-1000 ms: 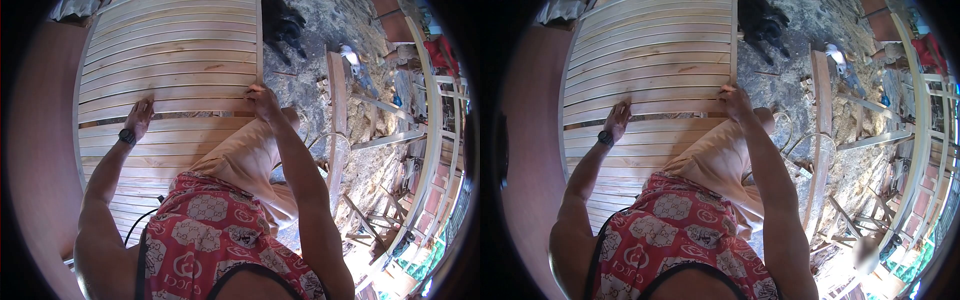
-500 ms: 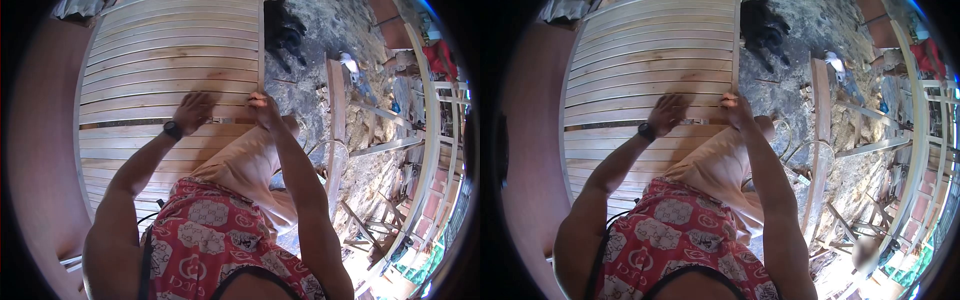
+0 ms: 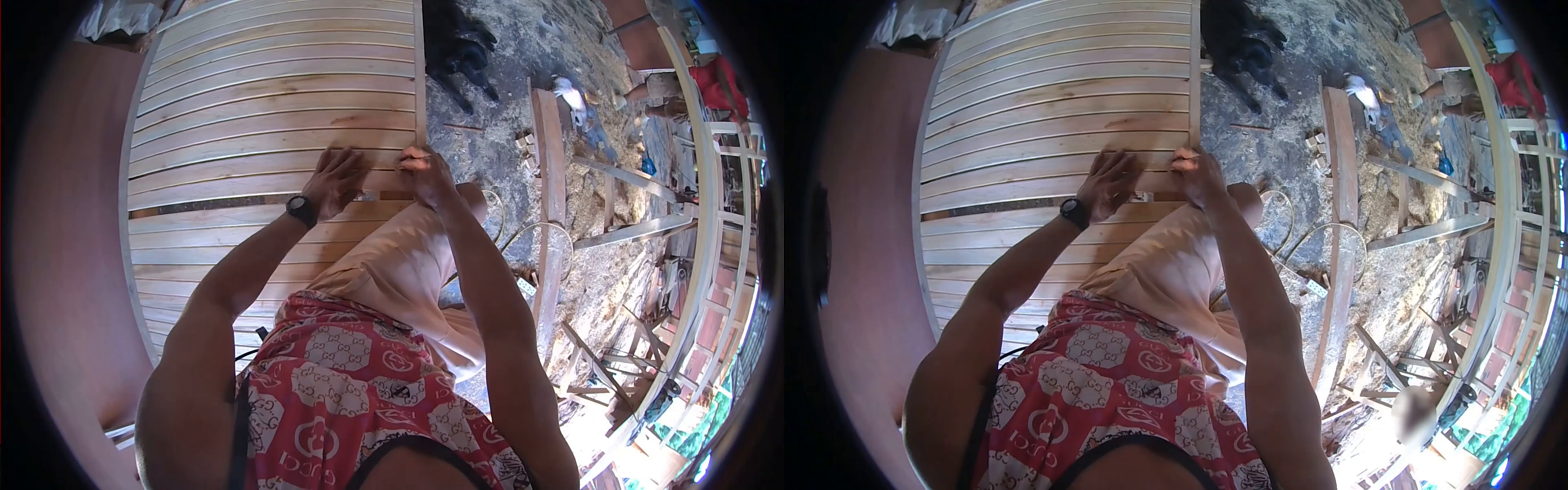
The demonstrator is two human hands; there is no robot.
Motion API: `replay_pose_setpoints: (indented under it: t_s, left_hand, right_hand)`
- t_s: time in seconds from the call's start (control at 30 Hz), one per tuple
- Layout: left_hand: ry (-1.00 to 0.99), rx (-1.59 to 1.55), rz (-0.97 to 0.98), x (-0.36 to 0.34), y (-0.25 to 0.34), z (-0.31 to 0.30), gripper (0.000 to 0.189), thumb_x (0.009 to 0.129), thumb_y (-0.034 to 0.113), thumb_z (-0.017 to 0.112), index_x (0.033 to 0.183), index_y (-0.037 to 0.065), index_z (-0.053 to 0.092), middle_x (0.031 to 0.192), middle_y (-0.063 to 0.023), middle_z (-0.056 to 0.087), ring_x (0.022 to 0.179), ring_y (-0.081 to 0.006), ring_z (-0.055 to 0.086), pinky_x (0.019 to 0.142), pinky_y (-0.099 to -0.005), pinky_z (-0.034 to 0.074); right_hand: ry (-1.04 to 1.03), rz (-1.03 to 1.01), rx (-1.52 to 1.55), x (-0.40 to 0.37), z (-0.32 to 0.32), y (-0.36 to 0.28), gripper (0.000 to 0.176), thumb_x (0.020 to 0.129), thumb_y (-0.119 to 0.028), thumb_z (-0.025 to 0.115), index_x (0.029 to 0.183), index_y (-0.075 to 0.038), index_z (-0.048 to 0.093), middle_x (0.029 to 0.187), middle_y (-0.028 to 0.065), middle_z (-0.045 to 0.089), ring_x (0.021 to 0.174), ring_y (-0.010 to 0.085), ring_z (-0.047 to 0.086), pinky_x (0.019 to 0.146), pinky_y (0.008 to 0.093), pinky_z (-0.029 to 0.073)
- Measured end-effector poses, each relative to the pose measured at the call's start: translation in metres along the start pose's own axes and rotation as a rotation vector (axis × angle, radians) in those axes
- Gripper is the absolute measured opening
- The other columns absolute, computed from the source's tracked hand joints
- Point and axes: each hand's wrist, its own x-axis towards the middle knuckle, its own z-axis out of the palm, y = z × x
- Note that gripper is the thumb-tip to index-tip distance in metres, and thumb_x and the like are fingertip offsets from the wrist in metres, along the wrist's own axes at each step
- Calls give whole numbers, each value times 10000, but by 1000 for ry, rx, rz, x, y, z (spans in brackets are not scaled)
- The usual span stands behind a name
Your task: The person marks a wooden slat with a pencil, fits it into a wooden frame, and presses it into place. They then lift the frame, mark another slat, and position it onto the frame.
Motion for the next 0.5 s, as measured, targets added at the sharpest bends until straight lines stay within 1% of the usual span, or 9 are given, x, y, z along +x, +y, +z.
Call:
replay_pose_setpoints:
  t_s: [0.07, 0.13, 0.23, 0.3, 0.33, 0.4, 0.43, 0.5]
  left_hand:
    - [5, -25, -10, 1, 1, -1, 522, 920, 229, 706, 1432, 199, 613, 1593, -149, 456, 1514, -390, 352, 1237, -599, 199]
    - [9, -31, -3, 0, -2, 2, 518, 920, 228, 701, 1430, 199, 615, 1583, -156, 470, 1510, -397, 358, 1237, -600, 201]
    - [7, -11, 1, 1, -3, 3, 520, 920, 230, 693, 1432, 196, 612, 1570, -167, 488, 1505, -407, 366, 1238, -602, 201]
    - [-3, 14, -1, 2, -4, 5, 524, 920, 232, 689, 1436, 193, 606, 1567, -172, 492, 1504, -410, 368, 1240, -602, 199]
    - [-6, 11, 0, 1, -6, 5, 530, 921, 234, 685, 1442, 192, 599, 1571, -174, 487, 1506, -410, 366, 1242, -602, 196]
    - [-12, 7, 1, 0, -6, 6, 535, 922, 236, 681, 1448, 190, 593, 1576, -176, 481, 1508, -411, 363, 1244, -601, 193]
    - [-25, 16, 4, 1, -7, 4, 549, 927, 238, 673, 1464, 185, 575, 1580, -177, 476, 1515, -403, 355, 1248, -596, 190]
    - [-35, 28, 6, 1, -7, 4, 563, 931, 240, 665, 1480, 180, 557, 1583, -179, 471, 1522, -394, 346, 1252, -591, 187]
  right_hand:
    - [1, 6, 13, 0, 1, 0, 108, 809, -167, 770, 893, -101, 787, 1041, 4, 725, 1015, 269, 672, 881, 408, 561]
    - [3, 14, 25, -2, 2, 2, 112, 806, -156, 772, 901, -97, 786, 1049, 8, 726, 1017, 275, 672, 887, 408, 560]
    - [-12, -5, -23, -1, 0, 3, 164, 786, -147, 793, 939, -90, 783, 1059, 32, 726, 1021, 287, 671, 889, 408, 558]
    - [-13, 8, 18, -3, 0, 2, 195, 783, -134, 791, 971, -85, 783, 1063, 70, 727, 1036, 295, 669, 892, 398, 557]
    - [-12, 10, 18, -4, 1, 2, 195, 783, -134, 791, 971, -85, 783, 1063, 70, 727, 1036, 295, 669, 892, 398, 557]
    - [57, 95, 102, -7, 4, 3, 234, 790, -117, 781, 1022, -80, 782, 1067, 86, 732, 1013, 276, 689, 892, 375, 555]
    - [60, 96, 102, -9, 10, 12, 234, 790, -117, 781, 1022, -80, 782, 1067, 86, 732, 1013, 276, 689, 892, 375, 555]
    - [147, 90, 245, -12, 18, 35, 293, 823, -182, 747, 1111, -133, 763, 1087, 86, 737, 922, 300, 694, 849, 408, 571]
